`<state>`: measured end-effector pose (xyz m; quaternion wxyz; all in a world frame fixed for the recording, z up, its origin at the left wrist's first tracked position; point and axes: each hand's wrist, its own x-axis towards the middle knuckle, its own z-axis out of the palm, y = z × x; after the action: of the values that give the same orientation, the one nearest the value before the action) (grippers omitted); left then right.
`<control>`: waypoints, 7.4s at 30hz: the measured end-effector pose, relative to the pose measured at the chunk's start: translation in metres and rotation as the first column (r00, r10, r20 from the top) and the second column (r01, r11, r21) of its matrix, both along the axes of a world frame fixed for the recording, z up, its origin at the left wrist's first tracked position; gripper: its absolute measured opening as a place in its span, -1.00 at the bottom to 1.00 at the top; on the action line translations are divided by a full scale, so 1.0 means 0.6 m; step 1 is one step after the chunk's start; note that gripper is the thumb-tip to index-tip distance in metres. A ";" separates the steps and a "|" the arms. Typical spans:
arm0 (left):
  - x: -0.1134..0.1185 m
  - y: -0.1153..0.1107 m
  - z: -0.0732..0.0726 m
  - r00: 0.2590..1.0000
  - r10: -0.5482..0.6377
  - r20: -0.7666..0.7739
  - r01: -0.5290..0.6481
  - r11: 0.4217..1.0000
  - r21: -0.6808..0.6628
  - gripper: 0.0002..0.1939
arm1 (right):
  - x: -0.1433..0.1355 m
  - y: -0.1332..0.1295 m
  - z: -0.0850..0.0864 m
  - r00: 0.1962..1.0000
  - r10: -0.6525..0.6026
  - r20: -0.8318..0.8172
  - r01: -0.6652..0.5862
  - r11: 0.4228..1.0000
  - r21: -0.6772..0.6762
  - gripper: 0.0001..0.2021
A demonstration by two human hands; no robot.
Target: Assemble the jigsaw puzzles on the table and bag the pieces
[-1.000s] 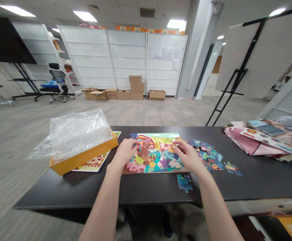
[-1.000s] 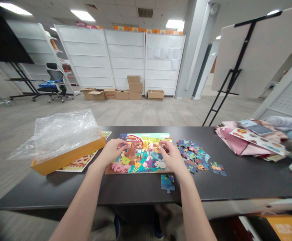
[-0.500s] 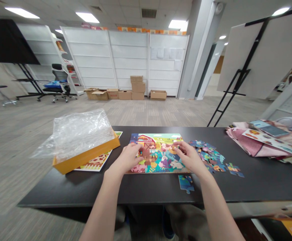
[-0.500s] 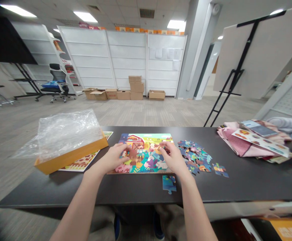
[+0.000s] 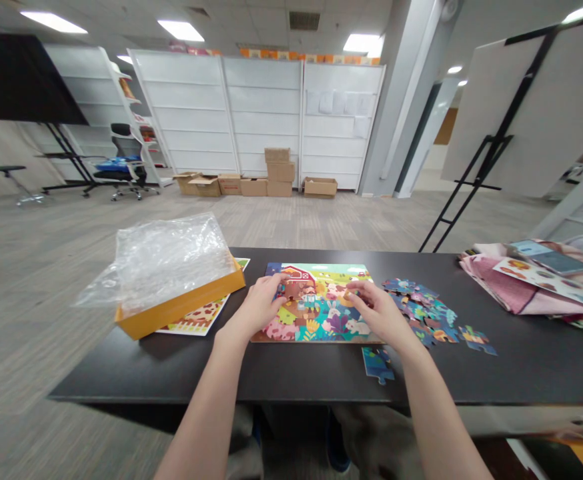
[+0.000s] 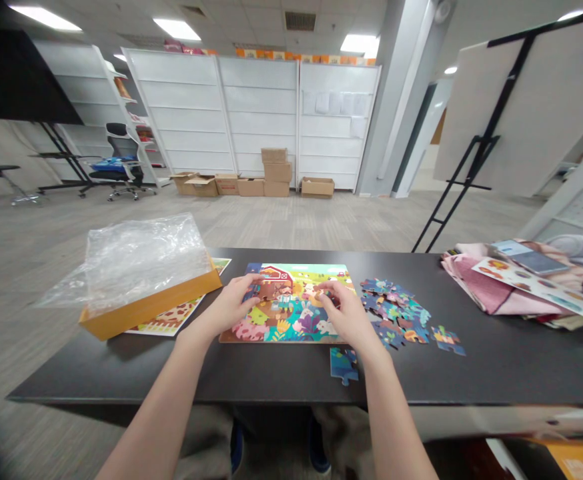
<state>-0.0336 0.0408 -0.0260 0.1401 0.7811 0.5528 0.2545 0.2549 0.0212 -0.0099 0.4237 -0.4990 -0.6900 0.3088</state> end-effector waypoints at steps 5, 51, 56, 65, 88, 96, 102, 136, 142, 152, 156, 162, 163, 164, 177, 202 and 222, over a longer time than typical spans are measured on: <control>0.006 0.005 0.001 0.996 0.058 -0.069 -0.060 0.998 -0.030 -0.50 | 0.001 -0.002 0.003 1.000 -0.007 0.012 0.007 1.000 0.002 -0.74; -0.016 0.000 -0.001 0.993 0.076 -0.089 -0.081 0.996 -0.046 -0.48 | 0.007 0.003 -0.011 0.999 0.017 0.044 -0.017 1.000 0.014 -0.74; -0.017 0.000 -0.001 0.978 0.117 -0.174 -0.120 0.993 -0.002 -0.68 | 0.007 0.005 -0.016 0.999 0.016 0.049 -0.017 1.000 0.023 -0.74; -0.001 0.001 0.004 0.945 0.136 -0.298 -0.140 0.990 0.008 -0.67 | 0.009 0.006 -0.019 0.997 -0.002 0.073 0.000 1.000 0.030 -0.73; -0.001 0.000 0.002 0.961 0.117 -0.251 -0.121 0.993 -0.002 -0.66 | 0.037 0.004 -0.010 0.995 0.087 0.041 -0.084 0.995 -0.060 -0.68; 0.007 -0.004 0.009 0.932 0.124 -0.339 -0.134 0.991 -0.006 -0.65 | 0.034 -0.003 0.001 0.996 0.091 0.011 -0.090 0.991 -0.098 -0.69; 0.024 -0.017 0.028 0.920 0.193 -0.340 -0.190 0.981 0.042 -0.68 | 0.031 0.000 -0.005 0.996 0.075 -0.046 -0.080 0.990 -0.117 -0.72; 0.103 -0.127 0.051 0.938 -0.288 0.195 0.346 0.829 -0.440 -0.70 | 0.240 -0.062 0.003 0.731 -0.267 0.627 0.421 0.901 -0.107 -0.75; 0.105 -0.125 0.057 0.942 -0.332 -0.043 0.295 0.885 -0.360 -0.74 | 0.249 -0.064 0.009 0.778 -0.235 0.583 0.374 0.918 -0.130 -0.79; 0.116 -0.124 0.062 0.945 -0.315 0.083 0.325 0.899 -0.294 -0.74 | 0.172 -0.070 0.054 0.998 -0.007 -0.069 -0.010 0.969 -0.248 -0.42; 0.142 -0.111 0.059 0.908 -0.218 0.357 0.303 0.931 -0.203 -0.65 | 0.090 -0.052 0.047 0.969 0.175 -0.177 -0.220 0.934 -0.283 -0.50; 0.157 -0.068 0.047 0.733 -0.077 0.676 0.266 0.947 -0.180 -0.71 | 0.011 -0.032 0.035 0.968 0.114 -0.224 -0.171 0.952 -0.255 -0.67; 0.153 -0.061 0.045 0.714 -0.079 0.696 0.266 0.950 -0.165 -0.73 | 0.006 -0.029 0.033 0.967 0.119 -0.227 -0.175 0.953 -0.246 -0.68; 0.149 -0.055 0.044 0.700 -0.086 0.709 0.271 0.951 -0.152 -0.74 | 0.002 -0.027 0.032 0.963 0.133 -0.234 -0.188 0.954 -0.233 -0.68; 0.112 -0.041 0.024 0.745 -0.051 0.665 0.151 0.984 -0.094 -0.81 | -0.022 -0.007 0.001 0.954 0.128 -0.270 -0.194 0.953 -0.235 -0.69; 0.011 0.059 0.023 0.854 0.229 0.466 -0.248 0.968 -0.021 -0.79 | -0.015 -0.011 0.015 0.954 -0.049 -0.296 0.009 0.991 -0.134 -0.69; 0.017 0.068 -0.013 0.984 0.175 -0.020 -0.171 0.976 0.136 -0.71 | -0.026 -0.016 0.008 0.968 0.046 -0.245 -0.076 0.991 -0.113 -0.69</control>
<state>-0.0236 0.0816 -0.0337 0.0557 0.7416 0.6026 0.2897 0.2391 0.0113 -0.0052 0.4636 -0.4612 -0.6282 0.4217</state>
